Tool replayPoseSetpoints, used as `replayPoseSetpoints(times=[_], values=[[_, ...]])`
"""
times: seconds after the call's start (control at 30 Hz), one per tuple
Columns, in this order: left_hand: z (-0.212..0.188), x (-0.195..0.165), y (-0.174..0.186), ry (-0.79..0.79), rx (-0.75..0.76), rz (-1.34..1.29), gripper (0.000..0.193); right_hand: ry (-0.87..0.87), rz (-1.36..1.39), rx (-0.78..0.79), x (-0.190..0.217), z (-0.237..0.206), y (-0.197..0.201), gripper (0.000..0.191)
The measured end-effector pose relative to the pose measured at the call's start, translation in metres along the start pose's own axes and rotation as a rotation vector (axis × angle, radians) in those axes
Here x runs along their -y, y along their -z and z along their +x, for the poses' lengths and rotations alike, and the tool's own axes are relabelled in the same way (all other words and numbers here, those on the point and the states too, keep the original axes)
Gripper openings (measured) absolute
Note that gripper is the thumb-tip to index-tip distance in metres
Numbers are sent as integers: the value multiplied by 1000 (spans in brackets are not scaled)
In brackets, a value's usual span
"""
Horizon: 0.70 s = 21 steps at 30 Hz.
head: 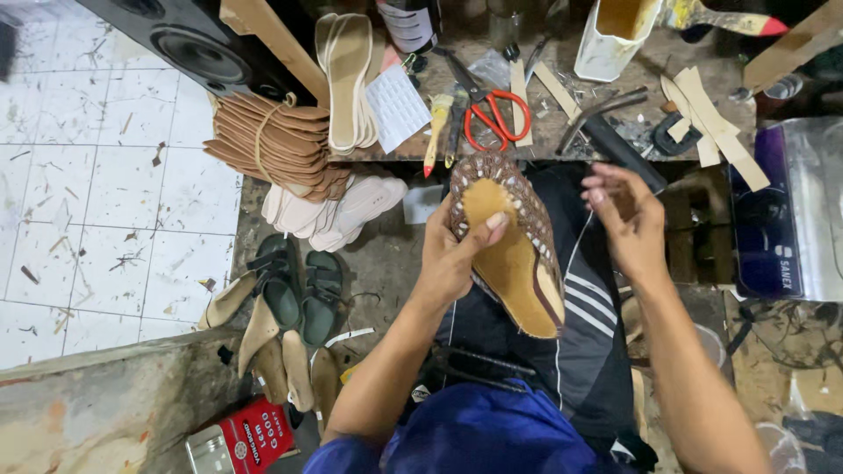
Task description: The person assembles a woven slipper by inserting a beige insole into the upper and then using a curved metal tool to press and secure the edges. The person repeatedly taps and presses the perimeter of the shoe to ensure the insole is firmly attached.
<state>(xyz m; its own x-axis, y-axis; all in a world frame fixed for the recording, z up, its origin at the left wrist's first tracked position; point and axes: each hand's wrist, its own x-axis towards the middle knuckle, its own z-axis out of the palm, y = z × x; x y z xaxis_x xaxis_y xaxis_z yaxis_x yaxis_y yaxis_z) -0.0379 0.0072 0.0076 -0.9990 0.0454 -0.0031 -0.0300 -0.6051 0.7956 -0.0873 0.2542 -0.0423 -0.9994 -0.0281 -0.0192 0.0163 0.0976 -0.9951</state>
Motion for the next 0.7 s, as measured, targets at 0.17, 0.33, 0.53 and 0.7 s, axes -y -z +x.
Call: replayPoseSetpoints(times=[0.17, 0.33, 0.53, 0.7], values=[[10, -2, 1, -90, -79, -178, 30, -179, 795, 423, 25, -79, -18, 112], [4, 0, 3, -113, -202, -229, 27, 60, 615, 255, 42, -117, -30, 112], [-9, -14, -6, -204, -38, -257, 38, -31, 485, 60, 51, -129, -33, 84], [-14, -17, -7, -245, 75, -321, 48, 76, 421, -12, 53, -131, -39, 71]])
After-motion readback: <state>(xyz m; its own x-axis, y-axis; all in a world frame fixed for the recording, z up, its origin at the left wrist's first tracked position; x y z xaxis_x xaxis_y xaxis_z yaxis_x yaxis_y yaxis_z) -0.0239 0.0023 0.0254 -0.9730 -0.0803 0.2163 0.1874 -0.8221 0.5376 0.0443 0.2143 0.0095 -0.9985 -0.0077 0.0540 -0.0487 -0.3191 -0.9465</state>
